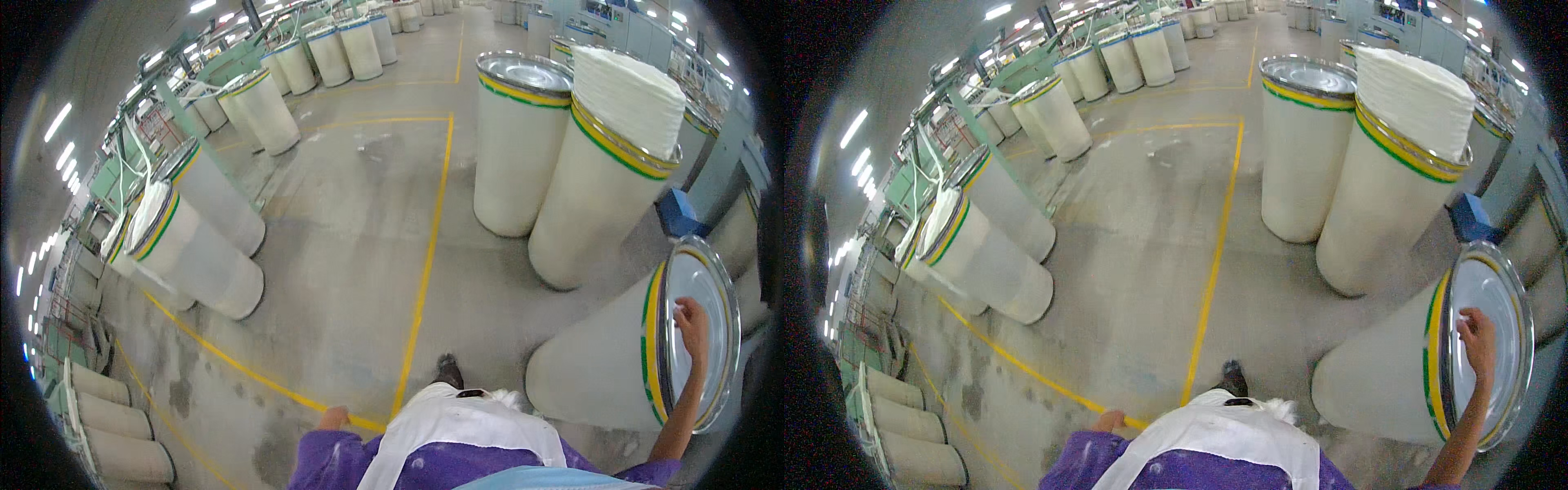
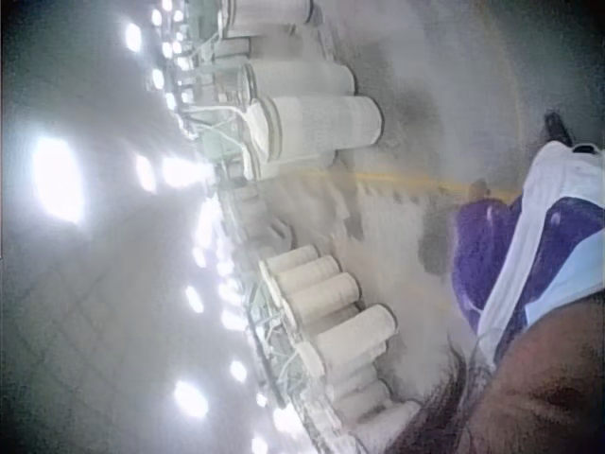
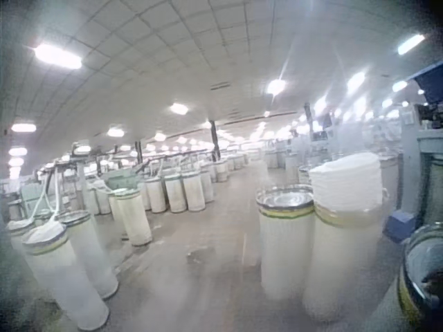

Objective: The person handles large white textile roving coils in a factory, pulling strands from one container and placing them into another, then securing the containers with metal lids. The person moves between several containers, repeating the process of transferring roving and closing the lids.

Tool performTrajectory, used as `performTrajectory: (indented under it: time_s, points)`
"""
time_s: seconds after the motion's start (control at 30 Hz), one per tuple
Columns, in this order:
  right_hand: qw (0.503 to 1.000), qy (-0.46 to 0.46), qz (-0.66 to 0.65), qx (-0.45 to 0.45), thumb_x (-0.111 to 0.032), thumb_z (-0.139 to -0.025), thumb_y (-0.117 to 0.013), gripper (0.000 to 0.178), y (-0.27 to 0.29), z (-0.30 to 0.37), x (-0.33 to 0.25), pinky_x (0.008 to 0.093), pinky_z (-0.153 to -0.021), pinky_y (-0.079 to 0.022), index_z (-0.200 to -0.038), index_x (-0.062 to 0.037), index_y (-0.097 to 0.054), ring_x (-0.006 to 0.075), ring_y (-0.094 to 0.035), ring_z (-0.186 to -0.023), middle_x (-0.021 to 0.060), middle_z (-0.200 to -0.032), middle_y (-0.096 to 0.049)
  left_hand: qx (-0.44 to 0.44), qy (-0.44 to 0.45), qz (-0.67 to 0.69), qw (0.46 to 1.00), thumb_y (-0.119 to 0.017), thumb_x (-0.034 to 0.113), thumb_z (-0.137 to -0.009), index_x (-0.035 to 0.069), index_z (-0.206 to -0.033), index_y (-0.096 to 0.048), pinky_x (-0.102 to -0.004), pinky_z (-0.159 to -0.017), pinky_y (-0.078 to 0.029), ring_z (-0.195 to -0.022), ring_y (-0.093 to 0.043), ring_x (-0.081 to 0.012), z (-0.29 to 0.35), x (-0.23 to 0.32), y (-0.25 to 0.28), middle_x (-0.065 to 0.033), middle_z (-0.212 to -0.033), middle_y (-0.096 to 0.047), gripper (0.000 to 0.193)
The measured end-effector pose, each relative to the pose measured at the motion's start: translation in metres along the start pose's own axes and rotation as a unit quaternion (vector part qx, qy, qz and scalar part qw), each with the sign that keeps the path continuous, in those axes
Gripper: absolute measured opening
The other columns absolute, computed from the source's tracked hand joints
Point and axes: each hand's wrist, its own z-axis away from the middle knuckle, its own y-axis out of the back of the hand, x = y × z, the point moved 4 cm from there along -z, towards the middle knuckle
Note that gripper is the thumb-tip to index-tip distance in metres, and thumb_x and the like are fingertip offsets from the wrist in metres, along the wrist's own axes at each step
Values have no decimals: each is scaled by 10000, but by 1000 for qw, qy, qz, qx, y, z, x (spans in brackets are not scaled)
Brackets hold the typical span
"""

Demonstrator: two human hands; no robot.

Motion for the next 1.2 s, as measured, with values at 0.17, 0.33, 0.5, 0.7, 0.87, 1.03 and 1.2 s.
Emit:
performTrajectory:
  time_s: [0.17, 0.33, 0.5, 0.7, 0.87, 1.03, 1.2]
  points:
    - [988, 54, 122, -73, -155, -847, -683, 290, -81, -197, -85, 355, -745, -513, -1091, -3, -646, 267, -656, -797, 148, -884, -679, 79, 340, 679, 646, -711, 316, -788, 15, -1070, -661, -423, -811, -527, -932, -667, -321, -28, -4, 25, -154, -1005, -697, 416]
    - [981, 100, 144, -87, -207, -839, -715, 349, -134, -349, -87, 393, -804, -519, -1114, -4, -642, 310, -662, -898, 169, -1016, -688, 122, -29, 178, 976, -572, 385, -917, 24, -1127, -640, -420, -845, -511, -1031, -632, -305, -132, 88, 151, -147, -1102, -677, 423]
    - [972, 129, 174, -87, -226, -829, -727, 363, -182, -495, -69, 419, -840, -514, -1112, -14, -645, 324, -644, -978, 164, -1069, -676, 203, -27, 425, 882, -627, 348, -877, 45, -1097, -653, -444, -888, -481, -961, -642, -349, -205, 179, 267, -148, -964, -702, 376]
    - [967, 97, 234, 5, -222, -845, -682, 270, -240, -657, -87, 461, -842, -506, -1026, -25, -639, 365, -637, -960, 177, -1052, -669, 252, -138, 341, 895, -626, 292, -885, 20, -1027, -671, -434, -906, -487, -987, -648, -333, -225, 234, 348, -139, -979, -710, 311]
    - [963, 57, 264, -12, -204, -799, -689, 230, -255, -742, -95, 468, -813, -514, -937, -23, -655, 370, -649, -912, 196, -926, -680, 147, 86, 395, 903, -661, 357, -885, 24, -1144, -654, -370, -918, -499, -1040, -650, -292, -212, 231, 309, -106, -1072, -711, 421]
    - [956, 82, 268, 82, -191, -804, -668, 236, -256, -818, -75, 477, -854, -511, -920, 13, -650, 385, -650, -945, 223, -943, -678, 74, 170, 453, 872, -680, 371, -872, 23, -1207, -618, -359, -904, -505, -1031, -655, -267, -189, 236, 274, -112, -1086, -705, 487]
    - [962, -29, 246, 117, -179, -859, -572, 265, -250, -875, -37, 491, -906, -485, -1045, 10, -586, 428, -607, -1046, 280, -1093, -627, 62, 221, 531, 815, -698, 386, -858, 22, -1269, -581, -348, -890, -510, -1023, -660, -243, -173, 235, 252, -117, -1100, -700, 562]
